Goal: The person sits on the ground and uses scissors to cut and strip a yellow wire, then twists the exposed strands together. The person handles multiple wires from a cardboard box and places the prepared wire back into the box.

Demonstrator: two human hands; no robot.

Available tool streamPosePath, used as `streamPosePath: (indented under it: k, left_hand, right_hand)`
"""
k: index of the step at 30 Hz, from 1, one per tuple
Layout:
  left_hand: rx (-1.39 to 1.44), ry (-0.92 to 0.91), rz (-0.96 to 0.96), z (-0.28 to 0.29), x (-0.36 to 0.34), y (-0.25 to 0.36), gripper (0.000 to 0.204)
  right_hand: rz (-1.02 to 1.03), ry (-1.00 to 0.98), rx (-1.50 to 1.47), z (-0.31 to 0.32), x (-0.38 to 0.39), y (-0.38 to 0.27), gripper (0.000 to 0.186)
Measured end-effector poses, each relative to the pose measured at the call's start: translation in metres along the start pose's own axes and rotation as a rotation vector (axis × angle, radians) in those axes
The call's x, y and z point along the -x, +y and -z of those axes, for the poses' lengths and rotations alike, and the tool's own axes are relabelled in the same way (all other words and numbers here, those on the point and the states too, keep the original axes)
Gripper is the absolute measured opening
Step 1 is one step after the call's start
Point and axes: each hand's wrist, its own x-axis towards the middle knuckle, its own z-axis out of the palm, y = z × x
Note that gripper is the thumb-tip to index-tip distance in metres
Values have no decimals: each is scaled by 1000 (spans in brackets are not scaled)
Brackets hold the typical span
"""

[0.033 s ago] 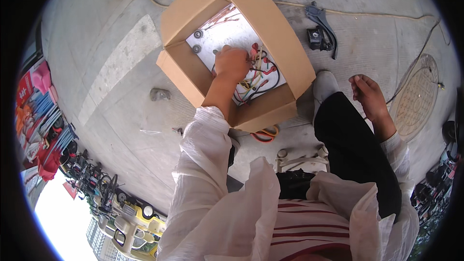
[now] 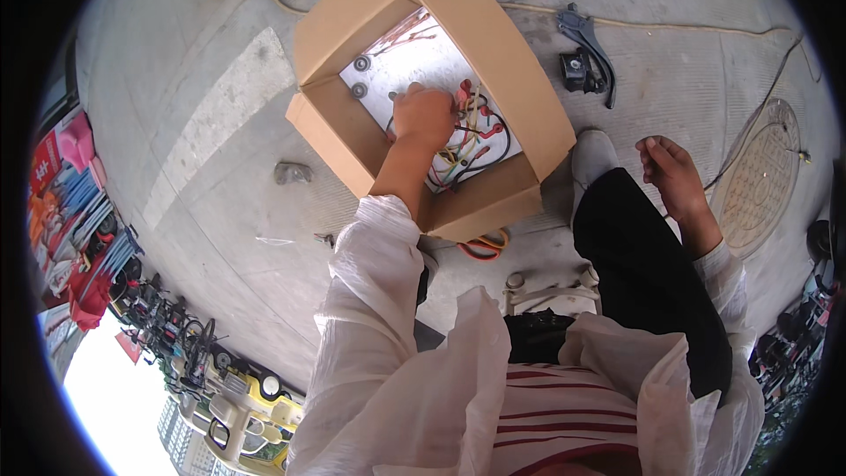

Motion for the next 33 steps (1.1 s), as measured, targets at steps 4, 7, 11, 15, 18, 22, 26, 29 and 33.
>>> streamPosePath:
  k: [4,7,11,15,18,22,26,29,33]
  left_hand:
    - [144,160,111,-8,10,-5,19]
    - [730,354,263,-16,24,-15,13]
    - [609,850,42,-27,40,-19,17]
    - [759,918,-6,-28,48,-16,13]
    - [453,899,37,-20,53,-17,13]
    - [591,913,291,-37,53,-25,9]
    - [1349,770,376,-43,49,-37,10]
    - [1744,607,104,-23,51,-27,12]
    - [1737,492,-83,-6,55,-17,10]
  right_hand:
    - [14,-12,-4,-4,0,-1,28]
    - [4,3,4,1,-2,5,28]
    - [-8,16,7,2,-1,5,28]
    - [6,-1,-1,1,-2,4,28]
    - [7,1,-7,2,-3,7,29]
    - [-7,1,-11,1,-3,7,28]
    - [-7,-4,7,0,-4,5,27]
    - [-10,0,2,0,-4,5,26]
    - [-4,-2,-4,1,-5,7,26]
